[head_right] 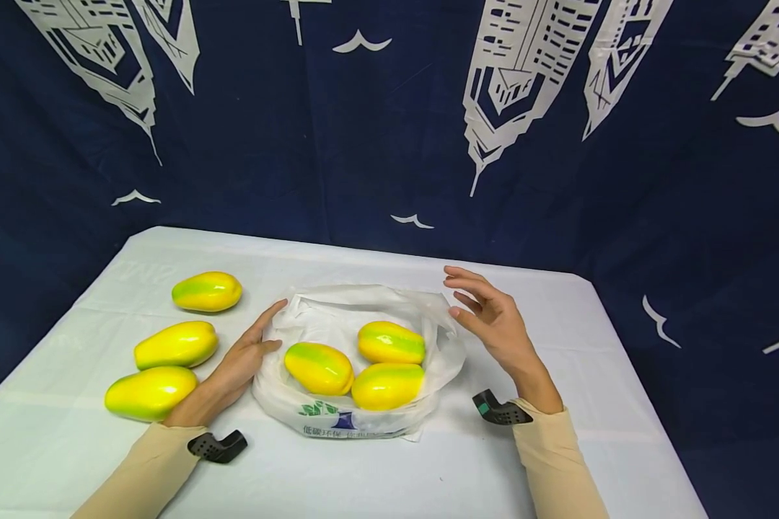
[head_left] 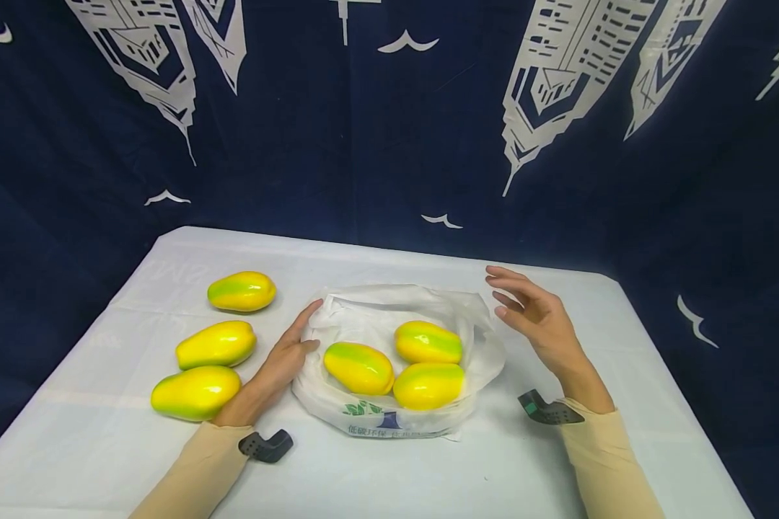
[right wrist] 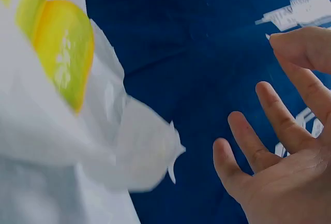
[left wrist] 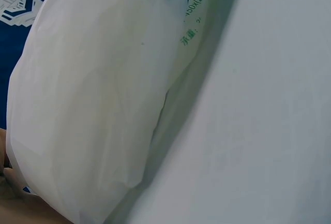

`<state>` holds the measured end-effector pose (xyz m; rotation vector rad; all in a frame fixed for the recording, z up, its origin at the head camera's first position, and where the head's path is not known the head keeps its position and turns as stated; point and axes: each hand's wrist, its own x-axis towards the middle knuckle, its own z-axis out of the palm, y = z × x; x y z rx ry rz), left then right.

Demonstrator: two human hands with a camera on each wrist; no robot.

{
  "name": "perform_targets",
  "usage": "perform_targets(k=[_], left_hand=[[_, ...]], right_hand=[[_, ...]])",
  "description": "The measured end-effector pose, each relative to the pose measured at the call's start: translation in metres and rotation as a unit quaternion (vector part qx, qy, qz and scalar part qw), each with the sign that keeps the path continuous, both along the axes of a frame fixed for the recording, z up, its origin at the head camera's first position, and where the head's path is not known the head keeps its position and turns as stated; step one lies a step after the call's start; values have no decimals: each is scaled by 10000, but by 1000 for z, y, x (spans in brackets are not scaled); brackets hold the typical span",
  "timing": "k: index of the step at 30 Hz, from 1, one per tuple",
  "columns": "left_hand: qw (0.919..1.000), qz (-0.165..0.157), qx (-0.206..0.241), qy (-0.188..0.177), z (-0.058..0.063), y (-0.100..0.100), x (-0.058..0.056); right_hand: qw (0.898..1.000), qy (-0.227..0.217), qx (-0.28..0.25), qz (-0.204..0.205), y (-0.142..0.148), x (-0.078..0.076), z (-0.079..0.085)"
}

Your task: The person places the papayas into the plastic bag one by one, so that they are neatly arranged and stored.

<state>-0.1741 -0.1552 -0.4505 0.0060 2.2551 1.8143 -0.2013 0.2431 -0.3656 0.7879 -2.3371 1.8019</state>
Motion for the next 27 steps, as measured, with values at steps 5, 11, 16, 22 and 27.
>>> perform_targets(k=[5, 11, 16, 22, 27], left_hand=[[10000, -3, -19, -12, 0, 0, 0], [10000, -5, 0, 11, 0, 0, 1], [10000, -16, 15, 0, 1, 0, 1], [10000, 2, 42, 5, 1, -1, 0], [9999, 24, 98, -67, 1, 0, 0]], right_hand=[[9988, -316, -268, 258, 18, -1, -11], [9927, -790, -346, 845, 31, -10, -31], [9869, -1119, 162, 1152, 32, -15, -43], [9815, -1510, 855, 812, 27, -14, -48], [9797, -1625, 1005, 609, 25, -15, -50]])
